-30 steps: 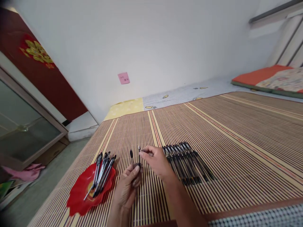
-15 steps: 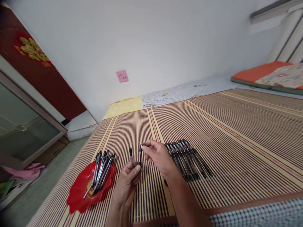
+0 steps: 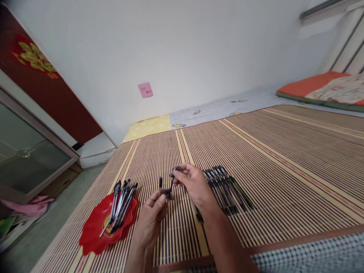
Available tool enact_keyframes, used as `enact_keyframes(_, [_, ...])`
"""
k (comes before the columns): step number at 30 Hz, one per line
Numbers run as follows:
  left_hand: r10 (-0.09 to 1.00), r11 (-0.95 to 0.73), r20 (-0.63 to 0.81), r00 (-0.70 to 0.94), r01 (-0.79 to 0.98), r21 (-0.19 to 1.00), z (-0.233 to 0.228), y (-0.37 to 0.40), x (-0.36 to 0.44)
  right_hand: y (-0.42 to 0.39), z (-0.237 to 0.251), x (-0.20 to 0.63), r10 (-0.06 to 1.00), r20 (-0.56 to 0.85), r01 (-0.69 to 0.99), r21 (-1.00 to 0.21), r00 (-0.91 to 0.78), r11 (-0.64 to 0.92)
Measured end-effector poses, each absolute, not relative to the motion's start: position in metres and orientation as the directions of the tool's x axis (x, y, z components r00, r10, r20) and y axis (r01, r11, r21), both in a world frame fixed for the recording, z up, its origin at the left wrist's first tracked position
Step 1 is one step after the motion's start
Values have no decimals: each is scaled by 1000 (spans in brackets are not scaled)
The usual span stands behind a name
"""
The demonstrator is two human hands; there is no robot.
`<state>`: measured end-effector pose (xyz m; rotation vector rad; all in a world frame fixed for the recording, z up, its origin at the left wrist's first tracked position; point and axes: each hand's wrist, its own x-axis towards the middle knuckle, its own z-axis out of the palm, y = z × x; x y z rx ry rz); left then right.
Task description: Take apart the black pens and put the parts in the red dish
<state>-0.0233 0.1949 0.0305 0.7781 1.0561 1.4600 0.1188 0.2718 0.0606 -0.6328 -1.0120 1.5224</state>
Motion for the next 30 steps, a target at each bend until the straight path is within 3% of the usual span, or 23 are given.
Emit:
enact_keyframes(6, [992,1,-36,-120,-279,960,27,194,-28,277,72,141,992,120,-740,-664,35,106])
enact_keyframes(11, [988,57,-89,-124,-243,968,24,193,-31,279,77,153,973,95,-792,-567,210,226])
enact_keyframes(19, [988,71,-100,-115,-235,969,27,191,-30,278,76,153,970,162,-717,-652,183,245])
enact_keyframes(30, [989,50,-73,-130,-168,984,33,190,-31,273,83,154,973,189,-712,-665,132,226])
